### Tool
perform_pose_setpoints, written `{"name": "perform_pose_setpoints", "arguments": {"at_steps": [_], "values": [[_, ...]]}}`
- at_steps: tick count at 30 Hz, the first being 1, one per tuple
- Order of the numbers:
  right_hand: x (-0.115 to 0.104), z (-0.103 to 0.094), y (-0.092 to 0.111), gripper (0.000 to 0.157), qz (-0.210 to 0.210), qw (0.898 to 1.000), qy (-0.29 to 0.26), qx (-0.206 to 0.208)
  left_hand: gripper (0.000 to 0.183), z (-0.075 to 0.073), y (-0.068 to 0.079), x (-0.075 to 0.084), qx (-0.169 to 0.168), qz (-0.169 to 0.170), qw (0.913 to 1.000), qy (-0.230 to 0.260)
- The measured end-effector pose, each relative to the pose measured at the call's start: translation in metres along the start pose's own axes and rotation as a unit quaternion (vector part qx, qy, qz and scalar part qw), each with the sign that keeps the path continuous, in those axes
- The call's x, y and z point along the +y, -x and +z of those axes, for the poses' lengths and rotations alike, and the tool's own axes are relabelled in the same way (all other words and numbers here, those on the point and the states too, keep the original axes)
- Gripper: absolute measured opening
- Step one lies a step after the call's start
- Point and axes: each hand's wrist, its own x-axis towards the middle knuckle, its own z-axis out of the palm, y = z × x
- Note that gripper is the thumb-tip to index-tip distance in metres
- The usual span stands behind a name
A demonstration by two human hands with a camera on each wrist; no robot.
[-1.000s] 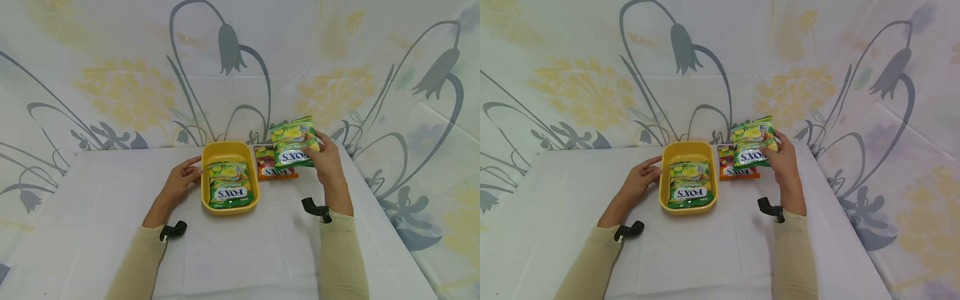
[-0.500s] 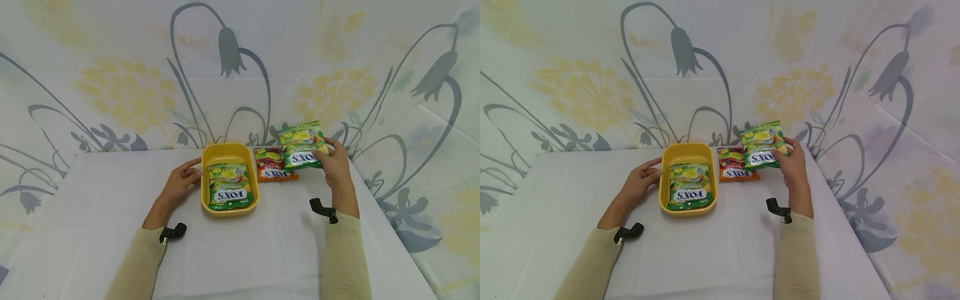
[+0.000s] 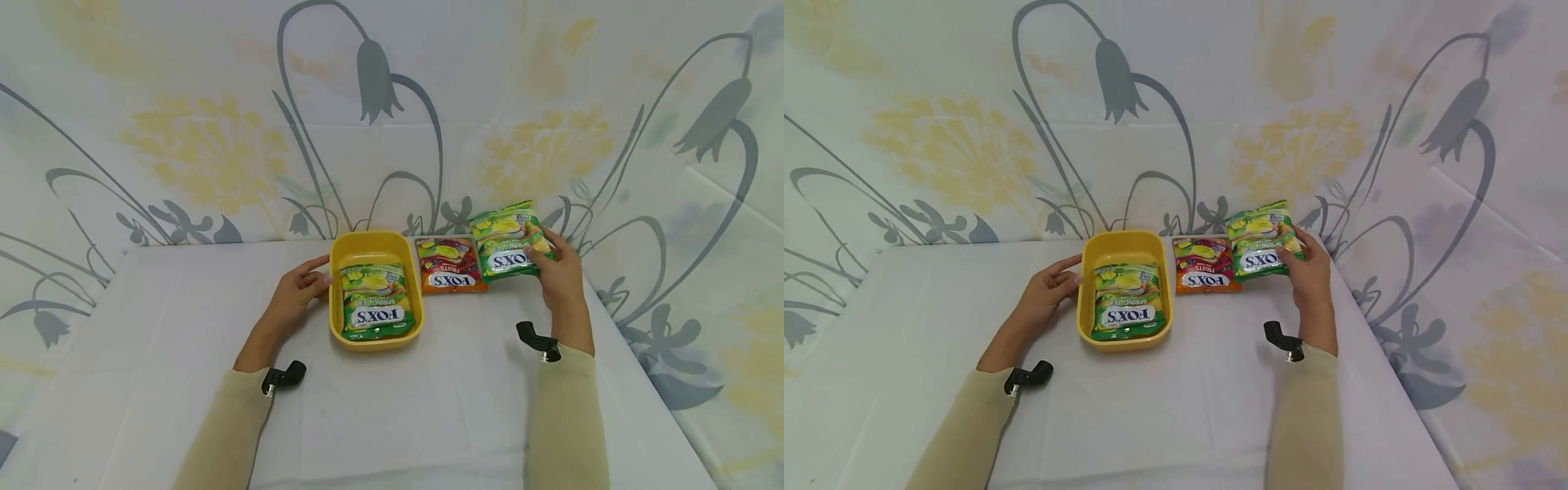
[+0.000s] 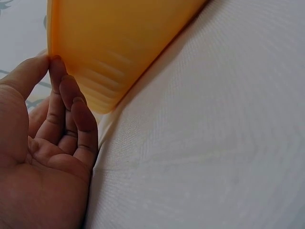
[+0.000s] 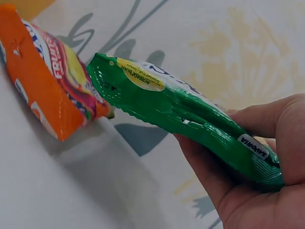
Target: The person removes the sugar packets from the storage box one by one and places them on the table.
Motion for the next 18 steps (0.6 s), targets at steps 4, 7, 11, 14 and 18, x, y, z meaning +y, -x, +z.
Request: {"name": "perform_pose_setpoints", "arguments": {"at_steps": [4,7,11,14,18], "values": [[0.006,-0.006,-0.004,0.063,0.015,0.999,-0.033,0.021,0.053,0.0,0.0,0.001,0.001,0.001,1.0,-0.001],[0.011,-0.01,-0.006,0.062,0.027,0.998,-0.051,0.03,0.053,0.0,-0.001,0.0,0.0,0.003,1.0,0.001],[0.019,-0.016,-0.008,0.062,0.043,0.996,-0.065,0.038,0.053,0.0,-0.002,-0.002,-0.002,0.008,1.0,0.006],[0.025,-0.02,-0.01,0.062,0.053,0.996,-0.063,0.044,0.053,0.0,-0.003,-0.003,-0.001,0.008,0.9999,0.011],[0.033,-0.024,-0.013,0.061,0.069,0.995,-0.04,0.051,0.053,0.0,-0.003,-0.004,-0.001,0.01,0.9997,0.022]]}}
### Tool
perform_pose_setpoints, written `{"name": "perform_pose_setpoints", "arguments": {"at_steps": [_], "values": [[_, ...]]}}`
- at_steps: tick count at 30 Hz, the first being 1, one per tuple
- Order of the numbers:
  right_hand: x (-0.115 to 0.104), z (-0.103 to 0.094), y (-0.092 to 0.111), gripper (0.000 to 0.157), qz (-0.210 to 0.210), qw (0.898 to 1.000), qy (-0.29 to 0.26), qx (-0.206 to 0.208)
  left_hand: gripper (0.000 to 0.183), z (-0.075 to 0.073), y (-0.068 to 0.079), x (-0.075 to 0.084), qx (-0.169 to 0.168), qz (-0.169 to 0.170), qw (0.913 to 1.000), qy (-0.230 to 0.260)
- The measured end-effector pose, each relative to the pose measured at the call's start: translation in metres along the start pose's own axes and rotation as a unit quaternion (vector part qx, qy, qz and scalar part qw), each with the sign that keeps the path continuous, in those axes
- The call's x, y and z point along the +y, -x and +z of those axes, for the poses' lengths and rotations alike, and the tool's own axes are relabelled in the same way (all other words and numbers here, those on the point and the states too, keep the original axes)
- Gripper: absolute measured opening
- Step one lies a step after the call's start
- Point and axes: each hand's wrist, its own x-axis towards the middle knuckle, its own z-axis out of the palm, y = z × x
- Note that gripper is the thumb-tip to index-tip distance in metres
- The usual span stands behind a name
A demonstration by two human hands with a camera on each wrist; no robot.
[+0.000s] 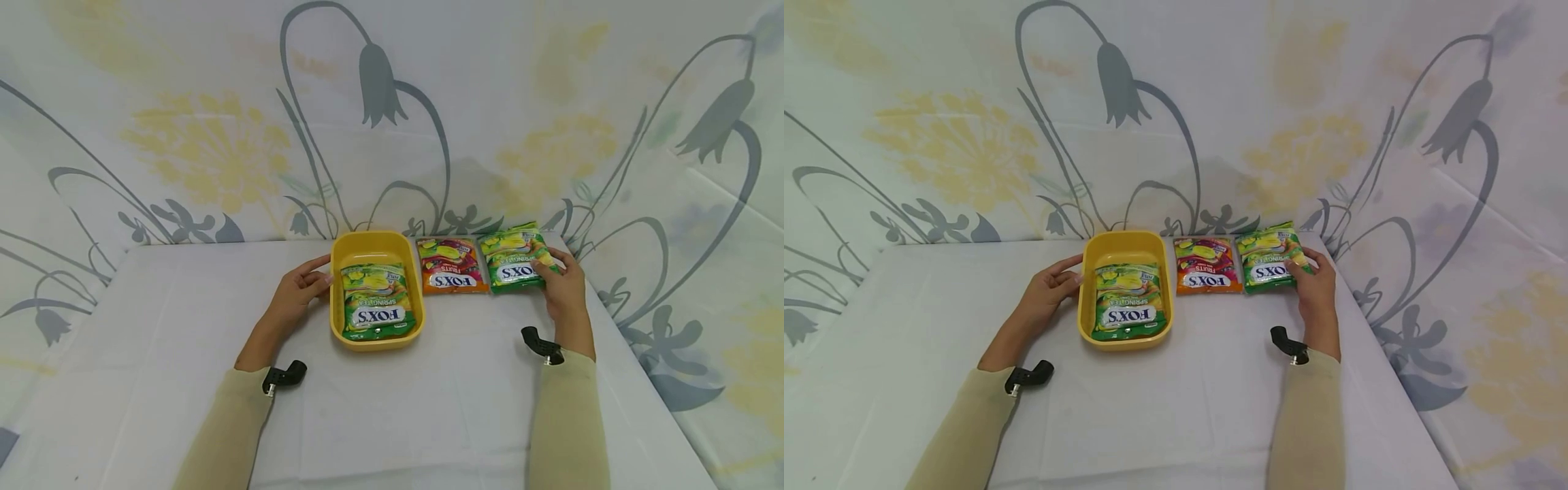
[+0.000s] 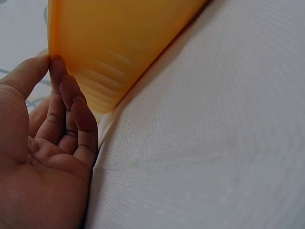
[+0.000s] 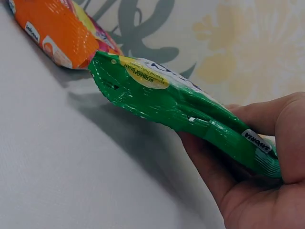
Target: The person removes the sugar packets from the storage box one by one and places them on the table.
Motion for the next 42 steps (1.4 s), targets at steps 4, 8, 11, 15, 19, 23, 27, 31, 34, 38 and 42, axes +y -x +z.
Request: {"name": "perform_pose_setpoints", "arguments": {"at_steps": [4,8,11,15,19,23,27,31,34,38,42], "values": [[0.005,0.0,-0.003,0.06,0.002,1.0,0.022,0.011,0.052,0.0,0.0,-0.001,-0.002,0.003,1.0,0.002],[0.008,0.001,-0.004,0.059,0.005,0.999,0.047,0.015,0.053,0.0,0.001,-0.001,-0.002,0.006,1.0,0.0],[0.01,0.001,-0.004,0.058,0.008,0.997,0.075,0.019,0.053,0.0,0.001,-0.001,-0.003,0.007,1.0,0.002],[0.011,0.001,-0.003,0.058,-0.012,0.99,0.136,0.028,0.053,0.0,0.001,0.0,-0.003,0.004,1.0,0.002],[0.01,0.002,0.0,0.057,-0.053,0.964,0.256,0.04,0.053,0.0,0.001,0.0,-0.002,0.001,1.0,-0.003],[0.006,0.001,0.002,0.057,-0.093,0.929,0.355,0.052,0.053,0.0,0.001,0.0,-0.001,0.002,1.0,0.0],[0.001,0.002,0.005,0.056,-0.11,0.916,0.383,0.056,0.053,0.0,0.001,-0.001,0.0,0.002,1.0,0.003],[-0.007,0.007,0.011,0.056,-0.128,0.912,0.384,0.057,0.053,0.0,0.0,-0.001,0.0,-0.001,1.0,0.003],[-0.015,0.013,0.016,0.054,-0.159,0.91,0.379,0.058,0.053,0.0,0.0,-0.001,0.0,-0.002,1.0,0.001],[-0.026,0.021,0.023,0.052,-0.199,0.909,0.364,0.053,0.053,0.0,0.0,-0.001,0.001,0.001,1.0,-0.01],[-0.035,0.033,0.029,0.049,-0.222,0.911,0.346,0.043,0.053,0.0,0.001,-0.001,0.001,0.001,0.9998,-0.019]]}}
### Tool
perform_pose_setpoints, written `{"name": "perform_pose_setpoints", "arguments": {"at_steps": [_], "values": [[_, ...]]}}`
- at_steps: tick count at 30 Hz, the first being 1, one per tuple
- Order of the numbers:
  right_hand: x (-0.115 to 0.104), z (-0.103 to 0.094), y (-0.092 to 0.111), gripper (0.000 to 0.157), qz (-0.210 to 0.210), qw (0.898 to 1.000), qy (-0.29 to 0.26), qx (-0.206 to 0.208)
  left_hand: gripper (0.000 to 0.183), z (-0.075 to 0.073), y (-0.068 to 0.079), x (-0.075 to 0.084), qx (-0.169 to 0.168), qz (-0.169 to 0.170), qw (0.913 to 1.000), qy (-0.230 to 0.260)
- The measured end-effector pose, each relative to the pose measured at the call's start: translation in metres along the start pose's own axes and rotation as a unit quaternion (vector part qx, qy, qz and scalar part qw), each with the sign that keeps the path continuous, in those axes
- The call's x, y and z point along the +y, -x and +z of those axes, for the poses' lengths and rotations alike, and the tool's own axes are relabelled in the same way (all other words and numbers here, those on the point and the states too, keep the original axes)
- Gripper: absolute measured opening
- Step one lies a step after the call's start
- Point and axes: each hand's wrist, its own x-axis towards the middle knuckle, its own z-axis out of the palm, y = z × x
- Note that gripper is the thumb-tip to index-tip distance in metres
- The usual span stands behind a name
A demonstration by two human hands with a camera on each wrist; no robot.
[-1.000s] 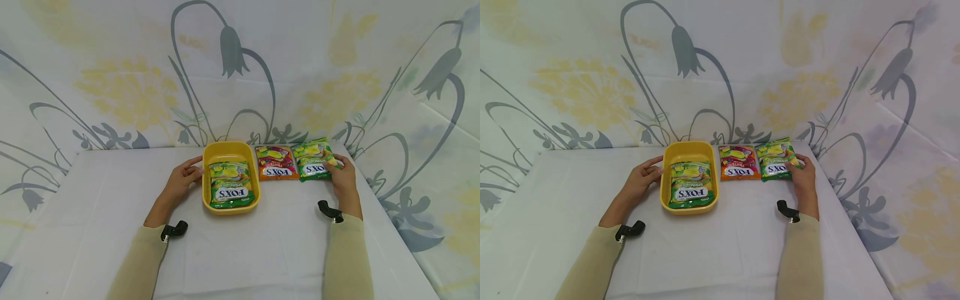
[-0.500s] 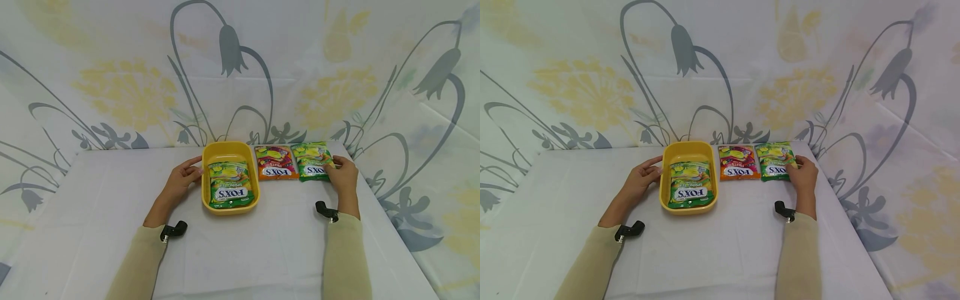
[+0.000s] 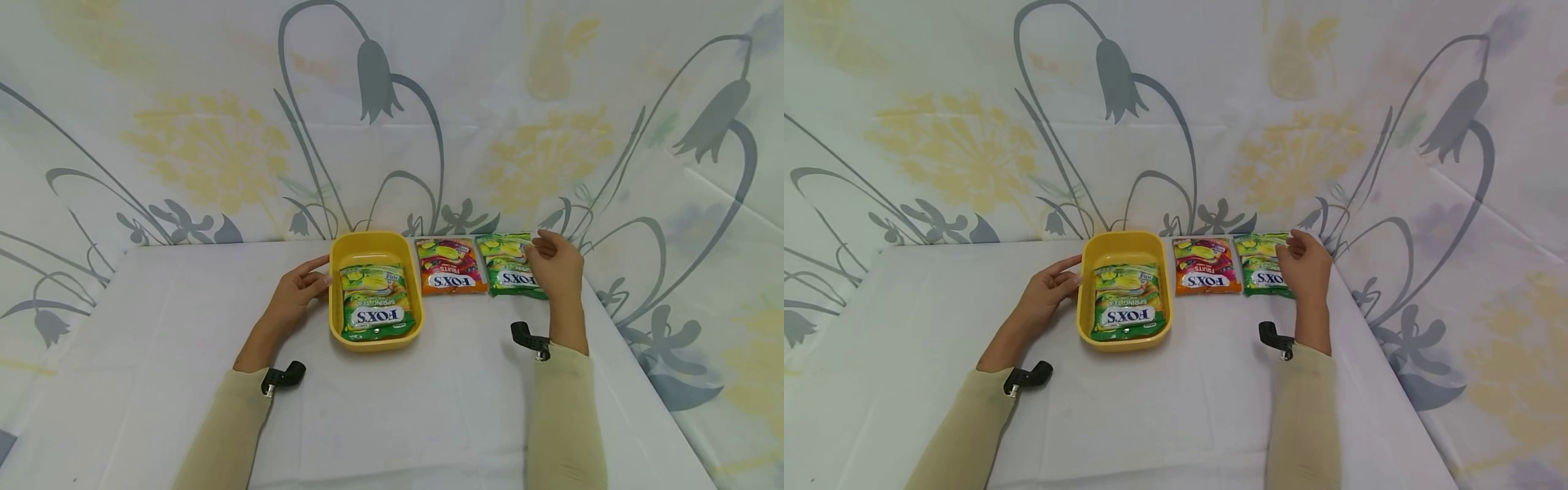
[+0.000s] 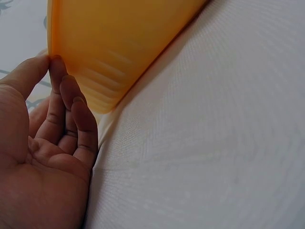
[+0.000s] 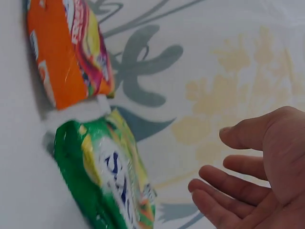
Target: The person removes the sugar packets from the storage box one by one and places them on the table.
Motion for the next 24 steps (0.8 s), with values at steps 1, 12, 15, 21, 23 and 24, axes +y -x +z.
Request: {"name": "perform_pose_setpoints", "arguments": {"at_steps": [1,12,15,21,23,24], "values": [[-0.004,0.001,0.001,0.048,-0.005,1.0,-0.006,-0.003,0.053,0.0,0.0,0.0,0.0,-0.001,1.0,-0.001],[-0.04,0.021,0.007,0.044,-0.054,0.996,-0.03,-0.063,0.053,0.0,0.0,0.002,0.002,-0.011,0.9999,-0.003],[-0.048,0.025,0.009,0.044,-0.06,0.994,-0.045,-0.08,0.053,0.0,0.0,0.003,0.001,-0.016,0.9999,-0.002],[-0.06,0.035,0.014,0.044,-0.085,0.989,-0.071,-0.099,0.054,-0.001,-0.001,0.003,-0.002,-0.012,0.9999,-0.002],[-0.065,0.038,0.016,0.043,-0.095,0.986,-0.081,-0.108,0.054,-0.001,-0.001,0.003,-0.002,-0.011,0.9999,-0.004],[-0.067,0.039,0.018,0.043,-0.098,0.985,-0.083,-0.113,0.054,-0.001,-0.001,0.004,-0.002,-0.012,0.9999,-0.004]]}}
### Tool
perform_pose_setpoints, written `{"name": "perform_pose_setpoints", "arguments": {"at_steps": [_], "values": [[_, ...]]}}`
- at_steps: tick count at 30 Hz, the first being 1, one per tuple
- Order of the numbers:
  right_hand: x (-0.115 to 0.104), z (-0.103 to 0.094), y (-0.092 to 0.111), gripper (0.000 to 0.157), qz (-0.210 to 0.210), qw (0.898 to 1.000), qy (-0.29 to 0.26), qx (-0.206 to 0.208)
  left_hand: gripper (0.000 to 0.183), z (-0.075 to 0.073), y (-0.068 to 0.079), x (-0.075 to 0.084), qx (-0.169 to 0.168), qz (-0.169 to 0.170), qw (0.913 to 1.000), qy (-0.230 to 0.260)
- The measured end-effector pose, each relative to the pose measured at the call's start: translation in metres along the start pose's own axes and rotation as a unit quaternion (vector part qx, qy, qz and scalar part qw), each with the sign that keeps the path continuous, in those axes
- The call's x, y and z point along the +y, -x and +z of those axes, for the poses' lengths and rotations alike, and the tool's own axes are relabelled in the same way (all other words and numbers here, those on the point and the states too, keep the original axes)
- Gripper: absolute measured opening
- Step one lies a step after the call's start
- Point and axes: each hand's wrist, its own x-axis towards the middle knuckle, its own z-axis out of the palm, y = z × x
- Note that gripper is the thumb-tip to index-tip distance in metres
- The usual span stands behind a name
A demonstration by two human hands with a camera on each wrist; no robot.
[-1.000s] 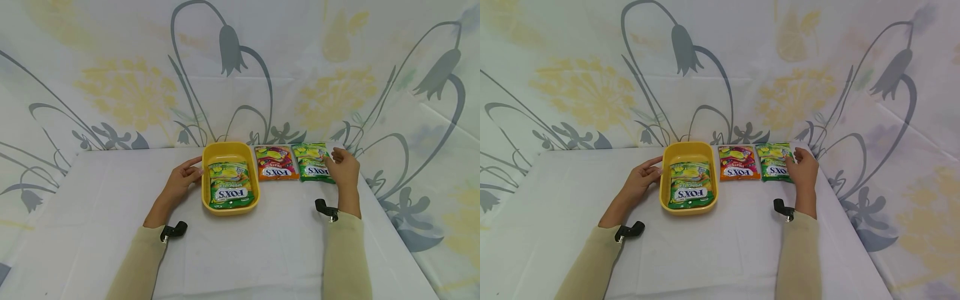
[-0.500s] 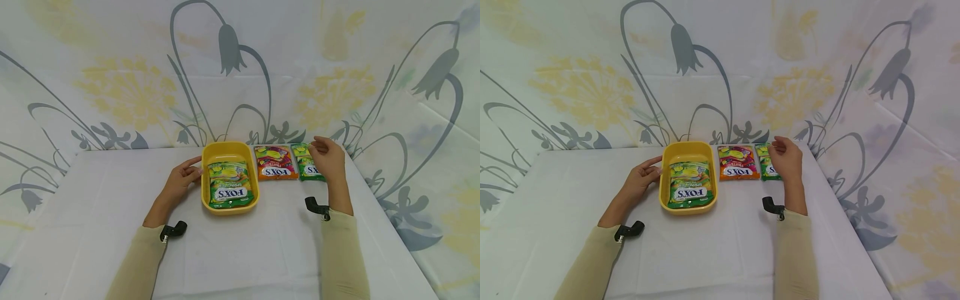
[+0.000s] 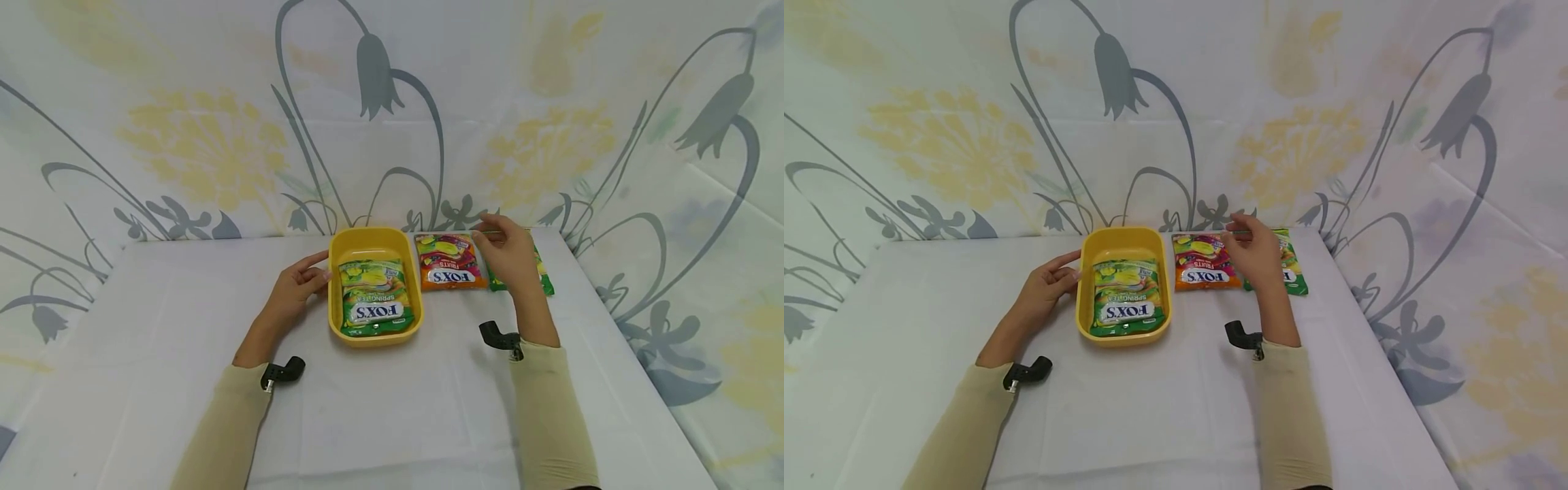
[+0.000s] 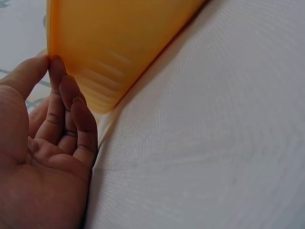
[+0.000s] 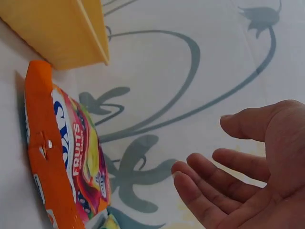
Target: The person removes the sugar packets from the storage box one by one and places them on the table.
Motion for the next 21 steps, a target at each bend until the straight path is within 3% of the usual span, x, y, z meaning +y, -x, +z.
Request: {"name": "perform_pose_setpoints", "arguments": {"at_steps": [8,15,21], "values": [[-0.019,0.016,0.003,0.046,-0.004,0.999,-0.007,-0.045,0.054,0.0,0.001,0.003,0.001,0.0,1.0,0.006],[-0.028,0.026,0.006,0.049,-0.001,0.998,-0.001,-0.059,0.053,0.002,0.002,0.003,0.001,0.001,1.0,0.009],[-0.035,0.038,0.009,0.046,-0.028,0.996,0.006,-0.079,0.053,0.002,0.002,0.003,0.002,-0.002,0.9999,0.012]]}}
